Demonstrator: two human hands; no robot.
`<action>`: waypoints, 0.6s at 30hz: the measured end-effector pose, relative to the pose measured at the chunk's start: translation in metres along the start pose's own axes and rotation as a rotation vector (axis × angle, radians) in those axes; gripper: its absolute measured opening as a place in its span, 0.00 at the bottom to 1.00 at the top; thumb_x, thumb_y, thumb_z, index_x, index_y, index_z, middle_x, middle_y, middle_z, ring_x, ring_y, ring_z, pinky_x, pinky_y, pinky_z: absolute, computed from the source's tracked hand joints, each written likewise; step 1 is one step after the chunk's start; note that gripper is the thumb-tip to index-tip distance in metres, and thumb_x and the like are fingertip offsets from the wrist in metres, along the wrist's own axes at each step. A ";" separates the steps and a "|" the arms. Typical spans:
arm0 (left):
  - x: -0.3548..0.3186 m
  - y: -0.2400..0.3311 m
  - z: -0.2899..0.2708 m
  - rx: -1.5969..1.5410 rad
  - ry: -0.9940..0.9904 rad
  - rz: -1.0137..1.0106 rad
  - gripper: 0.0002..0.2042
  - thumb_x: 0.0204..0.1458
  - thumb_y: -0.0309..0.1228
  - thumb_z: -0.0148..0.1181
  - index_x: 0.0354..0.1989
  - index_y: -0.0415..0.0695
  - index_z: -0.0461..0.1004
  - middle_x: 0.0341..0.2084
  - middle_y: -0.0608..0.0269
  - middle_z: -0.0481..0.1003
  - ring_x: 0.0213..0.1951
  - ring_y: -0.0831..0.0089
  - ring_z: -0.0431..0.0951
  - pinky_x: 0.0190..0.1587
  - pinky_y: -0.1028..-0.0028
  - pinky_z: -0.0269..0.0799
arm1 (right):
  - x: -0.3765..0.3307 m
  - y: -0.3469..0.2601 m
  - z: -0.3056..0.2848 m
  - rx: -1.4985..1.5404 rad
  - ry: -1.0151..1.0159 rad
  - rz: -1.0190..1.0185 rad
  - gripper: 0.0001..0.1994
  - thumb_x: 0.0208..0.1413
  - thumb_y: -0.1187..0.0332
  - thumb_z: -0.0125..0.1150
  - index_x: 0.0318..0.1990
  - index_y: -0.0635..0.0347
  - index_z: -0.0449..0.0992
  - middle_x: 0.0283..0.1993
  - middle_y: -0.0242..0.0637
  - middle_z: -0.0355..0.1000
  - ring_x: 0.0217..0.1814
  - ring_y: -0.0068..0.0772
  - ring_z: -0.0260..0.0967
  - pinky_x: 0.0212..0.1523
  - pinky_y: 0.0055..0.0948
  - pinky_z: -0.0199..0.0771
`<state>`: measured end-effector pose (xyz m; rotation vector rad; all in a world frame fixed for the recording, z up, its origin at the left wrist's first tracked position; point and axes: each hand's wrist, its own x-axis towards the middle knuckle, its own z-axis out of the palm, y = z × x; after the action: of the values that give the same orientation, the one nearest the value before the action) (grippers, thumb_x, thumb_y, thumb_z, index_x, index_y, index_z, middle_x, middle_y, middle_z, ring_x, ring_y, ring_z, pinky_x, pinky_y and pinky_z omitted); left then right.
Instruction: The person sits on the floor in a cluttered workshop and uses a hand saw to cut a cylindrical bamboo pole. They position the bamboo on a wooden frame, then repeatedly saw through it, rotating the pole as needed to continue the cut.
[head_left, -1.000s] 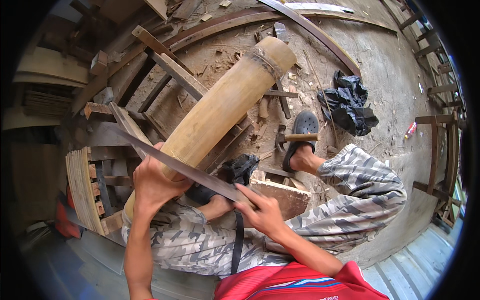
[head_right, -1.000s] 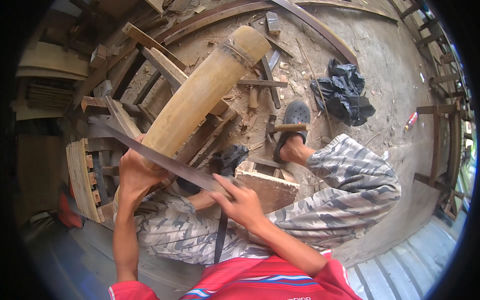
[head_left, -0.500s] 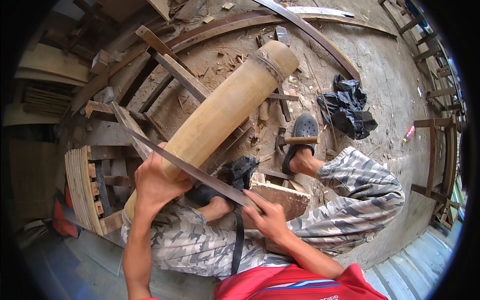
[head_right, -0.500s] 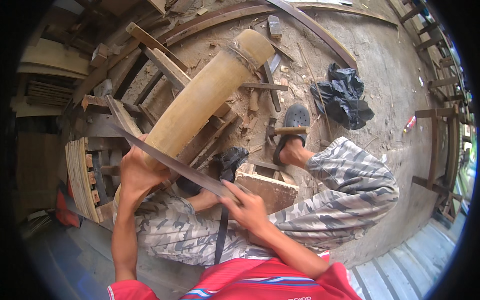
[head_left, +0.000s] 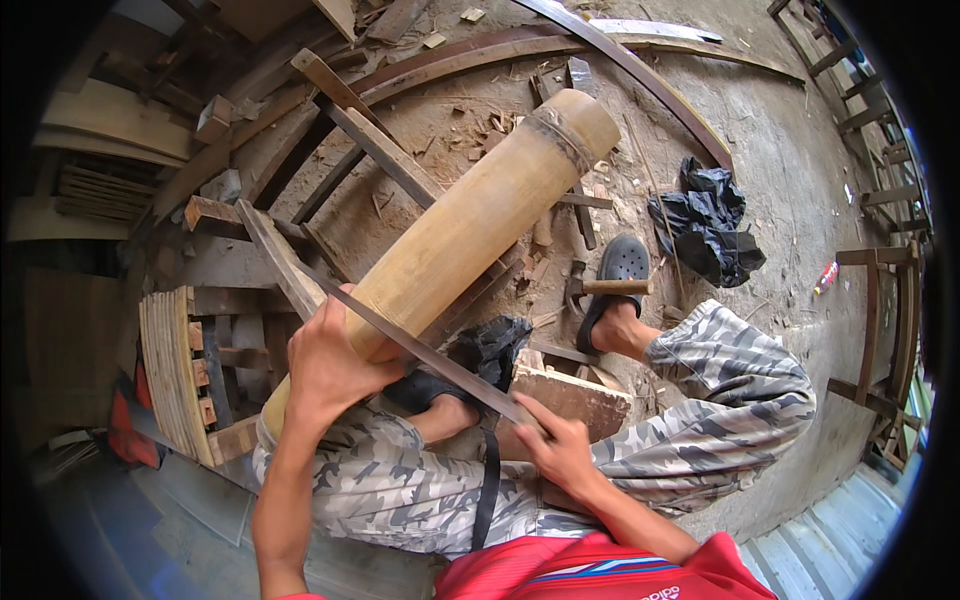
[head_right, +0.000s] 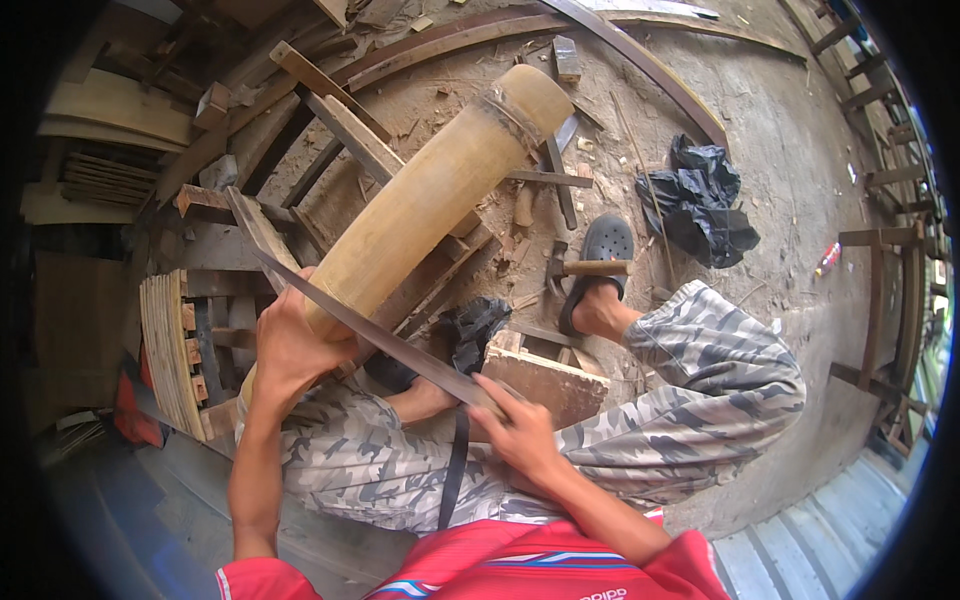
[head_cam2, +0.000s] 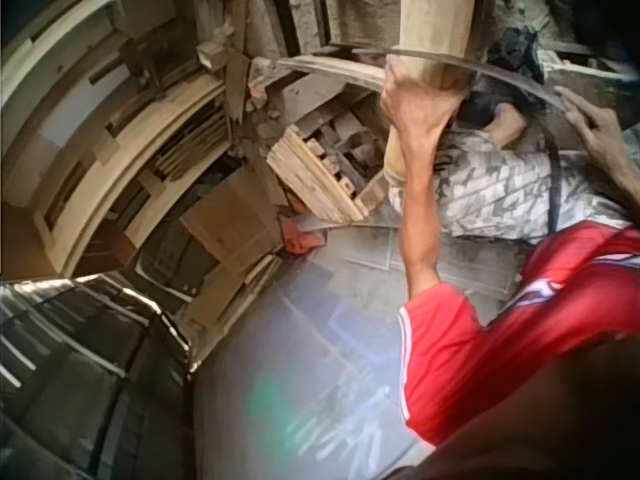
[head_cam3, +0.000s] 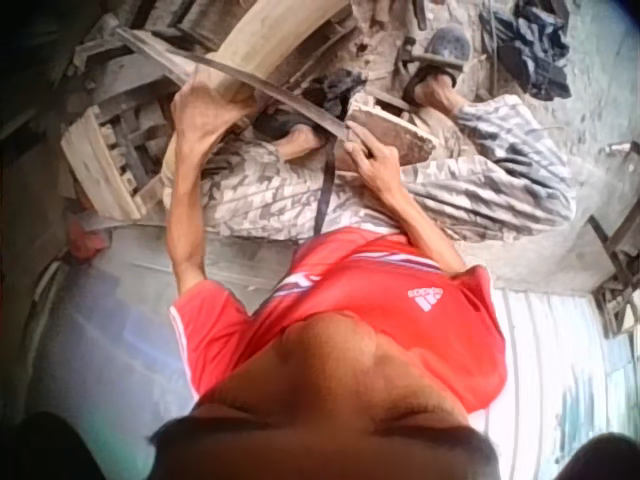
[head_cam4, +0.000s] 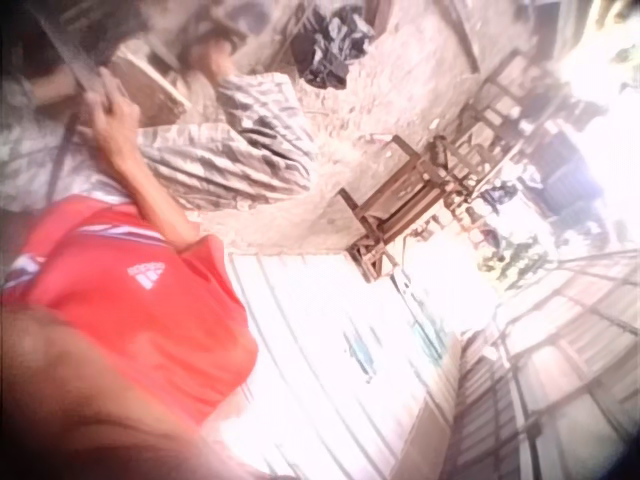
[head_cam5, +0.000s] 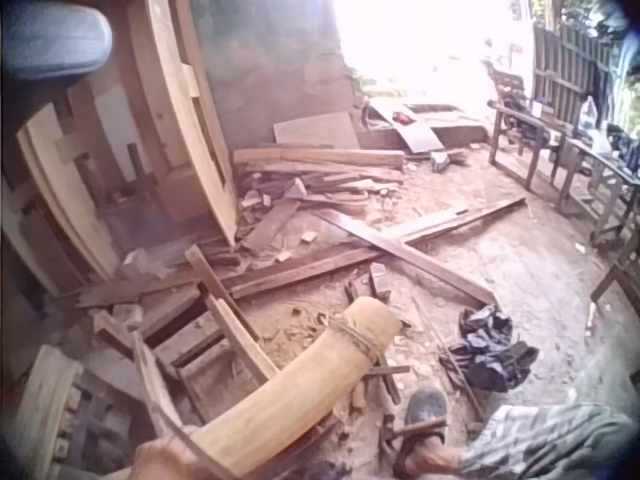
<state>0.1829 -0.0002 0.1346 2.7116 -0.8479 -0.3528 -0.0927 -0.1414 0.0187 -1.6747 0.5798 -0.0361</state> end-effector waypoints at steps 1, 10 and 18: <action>-0.001 0.002 0.000 0.001 -0.006 -0.007 0.40 0.30 0.45 0.79 0.54 0.39 0.73 0.40 0.44 0.81 0.44 0.46 0.83 0.46 0.56 0.80 | -0.009 0.002 -0.005 -0.029 0.001 0.028 0.24 0.63 0.60 0.68 0.65 0.53 0.77 0.34 0.47 0.80 0.32 0.34 0.77 0.36 0.33 0.78; 0.000 -0.001 0.005 0.009 0.005 0.008 0.39 0.30 0.46 0.80 0.53 0.39 0.74 0.40 0.45 0.82 0.44 0.46 0.83 0.46 0.57 0.80 | 0.063 -0.070 0.038 0.061 0.056 -0.076 0.24 0.61 0.51 0.69 0.60 0.52 0.80 0.39 0.56 0.80 0.37 0.58 0.81 0.37 0.43 0.80; -0.001 0.006 0.001 -0.004 0.012 -0.018 0.38 0.30 0.47 0.80 0.52 0.41 0.75 0.39 0.47 0.82 0.43 0.48 0.84 0.46 0.58 0.80 | -0.009 0.005 -0.007 -0.073 0.017 0.031 0.23 0.62 0.56 0.68 0.62 0.52 0.78 0.44 0.51 0.81 0.41 0.53 0.82 0.44 0.42 0.82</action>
<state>0.1789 -0.0045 0.1360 2.7167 -0.8196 -0.3412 -0.1045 -0.1447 0.0182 -1.7378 0.6261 -0.0067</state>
